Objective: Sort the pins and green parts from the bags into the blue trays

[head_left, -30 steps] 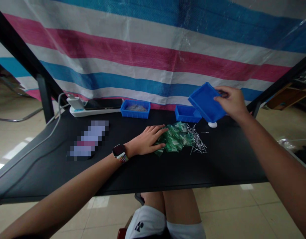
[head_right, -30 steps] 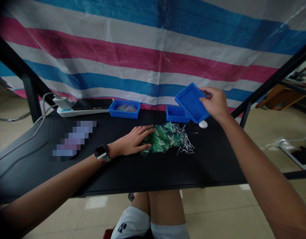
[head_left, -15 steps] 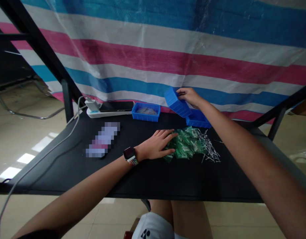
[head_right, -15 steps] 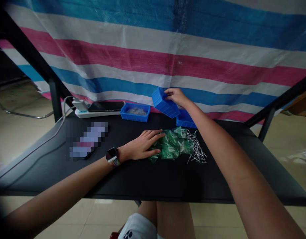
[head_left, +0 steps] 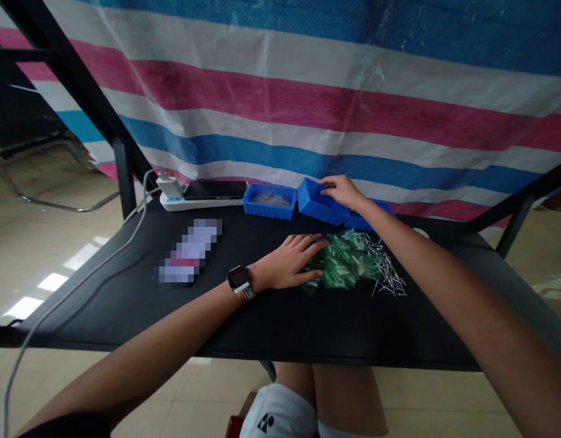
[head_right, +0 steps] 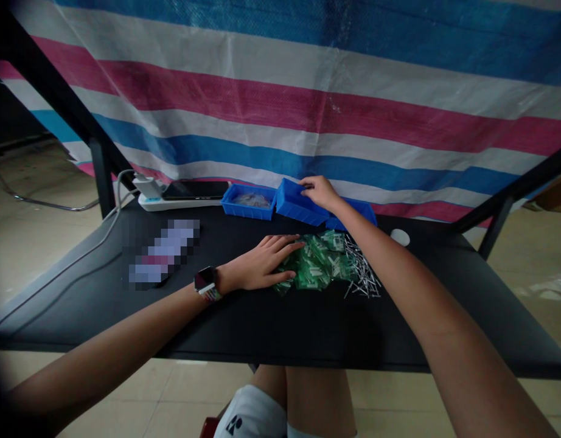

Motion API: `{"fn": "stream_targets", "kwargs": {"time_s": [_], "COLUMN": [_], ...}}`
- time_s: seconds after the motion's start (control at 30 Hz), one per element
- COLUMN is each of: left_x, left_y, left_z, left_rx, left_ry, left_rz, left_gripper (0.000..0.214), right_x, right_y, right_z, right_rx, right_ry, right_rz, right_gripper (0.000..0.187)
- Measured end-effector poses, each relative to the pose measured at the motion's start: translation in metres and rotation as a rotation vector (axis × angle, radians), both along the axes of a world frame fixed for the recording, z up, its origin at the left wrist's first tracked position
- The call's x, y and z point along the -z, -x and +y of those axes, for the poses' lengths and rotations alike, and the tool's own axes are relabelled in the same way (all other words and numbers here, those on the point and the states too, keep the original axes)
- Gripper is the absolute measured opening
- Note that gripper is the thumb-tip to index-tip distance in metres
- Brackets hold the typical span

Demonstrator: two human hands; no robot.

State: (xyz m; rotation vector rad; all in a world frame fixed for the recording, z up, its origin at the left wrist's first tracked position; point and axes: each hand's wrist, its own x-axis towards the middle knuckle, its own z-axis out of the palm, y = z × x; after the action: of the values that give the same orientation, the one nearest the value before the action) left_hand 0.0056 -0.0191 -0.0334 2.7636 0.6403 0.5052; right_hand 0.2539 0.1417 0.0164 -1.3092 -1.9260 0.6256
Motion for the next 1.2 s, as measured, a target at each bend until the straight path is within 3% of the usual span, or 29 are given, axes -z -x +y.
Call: {"fn": "stream_targets", "kwargs": {"time_s": [0.37,0.93,1.1,1.2], "left_x": [0.001,0.003,0.001,-0.001], "left_y": [0.0,0.0,0.0,0.0], "left_z": [0.0,0.001,0.0,-0.001], "left_rx": [0.001,-0.004,-0.003,-0.006], "left_ry": [0.009,-0.009,0.003,0.007], "left_rz": [-0.013,0.009,0.004,0.008], "left_gripper": [0.071,0.072,0.07,0.07], "right_x": [0.011,0.017,0.018,0.011], "right_y": [-0.002,0.004,0.006,-0.014], "right_z": [0.002,-0.015,-0.019,-0.028], "right_rx": [0.03,0.079,0.1,0.131], "right_ry": [0.001,-0.156,-0.202,-0.303], "right_rz": [-0.055,-0.385,-0.367,-0.283], "right_gripper": [0.033,0.042,0.033,0.027]}}
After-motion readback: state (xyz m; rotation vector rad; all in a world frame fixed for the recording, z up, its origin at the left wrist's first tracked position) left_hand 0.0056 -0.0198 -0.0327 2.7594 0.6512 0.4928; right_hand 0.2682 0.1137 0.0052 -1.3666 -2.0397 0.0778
